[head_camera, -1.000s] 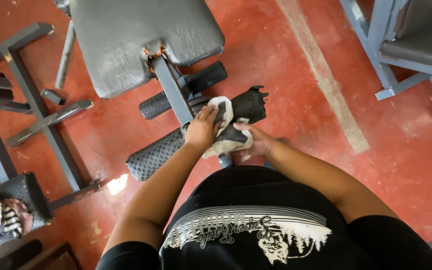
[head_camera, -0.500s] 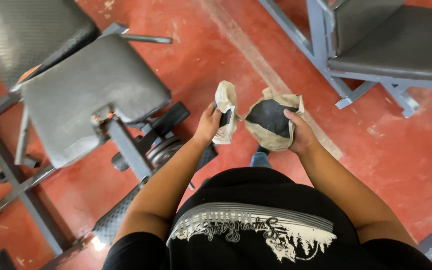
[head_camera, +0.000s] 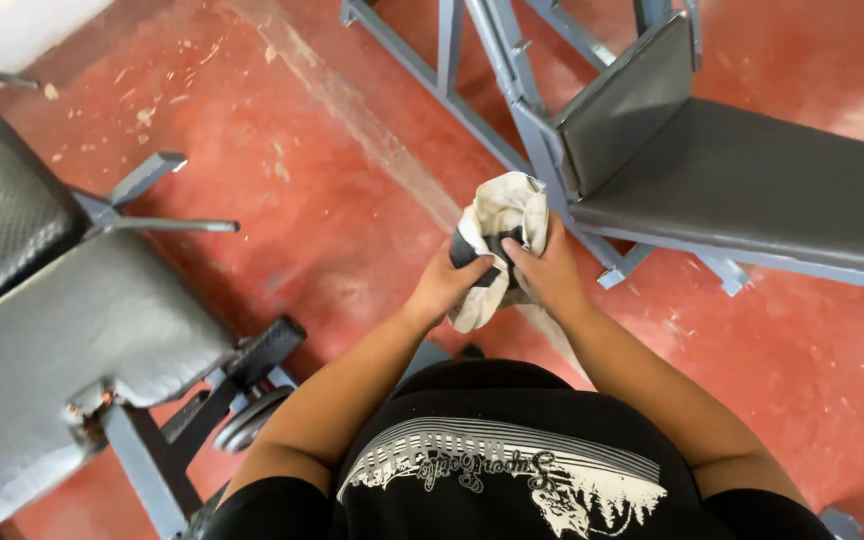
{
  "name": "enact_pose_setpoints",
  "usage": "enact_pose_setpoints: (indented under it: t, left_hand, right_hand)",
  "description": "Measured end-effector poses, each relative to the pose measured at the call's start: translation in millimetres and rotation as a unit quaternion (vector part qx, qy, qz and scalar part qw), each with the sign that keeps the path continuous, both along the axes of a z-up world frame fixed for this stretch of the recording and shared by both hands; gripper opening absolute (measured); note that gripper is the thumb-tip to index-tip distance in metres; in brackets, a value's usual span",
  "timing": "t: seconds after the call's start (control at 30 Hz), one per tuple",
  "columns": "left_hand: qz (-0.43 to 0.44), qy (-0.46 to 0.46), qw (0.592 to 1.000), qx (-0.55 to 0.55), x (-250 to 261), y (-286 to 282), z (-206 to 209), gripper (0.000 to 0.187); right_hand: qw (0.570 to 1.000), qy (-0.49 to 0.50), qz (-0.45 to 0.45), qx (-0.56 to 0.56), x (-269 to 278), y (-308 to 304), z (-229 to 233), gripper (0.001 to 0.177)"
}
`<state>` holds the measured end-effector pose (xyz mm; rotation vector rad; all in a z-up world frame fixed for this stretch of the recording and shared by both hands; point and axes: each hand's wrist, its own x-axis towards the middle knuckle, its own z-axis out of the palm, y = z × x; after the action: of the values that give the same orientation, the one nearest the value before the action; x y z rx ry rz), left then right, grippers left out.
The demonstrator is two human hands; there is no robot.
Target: Cleaning and wiping down various gym equipment using a cloth.
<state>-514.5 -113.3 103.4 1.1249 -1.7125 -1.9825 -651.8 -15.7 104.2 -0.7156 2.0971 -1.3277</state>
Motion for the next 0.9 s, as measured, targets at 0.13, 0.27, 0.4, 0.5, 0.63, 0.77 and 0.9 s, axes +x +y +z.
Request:
enact_pose_setpoints:
  t: [0.13, 0.27, 0.4, 0.5, 0.63, 0.77, 0.9]
  left_hand:
    - [0.079, 0.024, 0.996, -0.015, -37, -43, 14, 0.048]
    - [0.123, 0.053, 0.984, -0.12, -81, -101, 14, 0.05]
    - [0.024, 0.058, 0.971, -0.229, -134, -142, 50, 0.053]
    - [-0.105, 0.095, 0.935, -0.324, -186, -183, 46, 0.056]
    - [-0.21, 0.156, 0.937, -0.232, -233, -217, 37, 0.057]
    - [-0.148, 0.206, 0.96, -0.12, -288, -261, 45, 0.033]
    - [-0.051, 0.219, 0.97, -0.09, -342, -301, 52, 0.03]
  right_hand:
    - [0.932, 0.319, 0.013, -0.171, -30, -28, 18, 0.083]
    - [0.944, 0.247, 0.089, -0.202, -66, -65, 41, 0.073]
    - [0.945, -0.098, 0.13, -0.284, -107, -121, 30, 0.078]
    - [0.964, -0.135, 0.037, -0.227, -144, -164, 47, 0.079]
    - [0.874, -0.334, -0.226, -0.272, -185, -182, 51, 0.057]
    - [0.815, -0.418, -0.255, -0.31, -248, -190, 74, 0.054]
    - [0.9, -0.324, -0.168, -0.241, -309, -211, 113, 0.07]
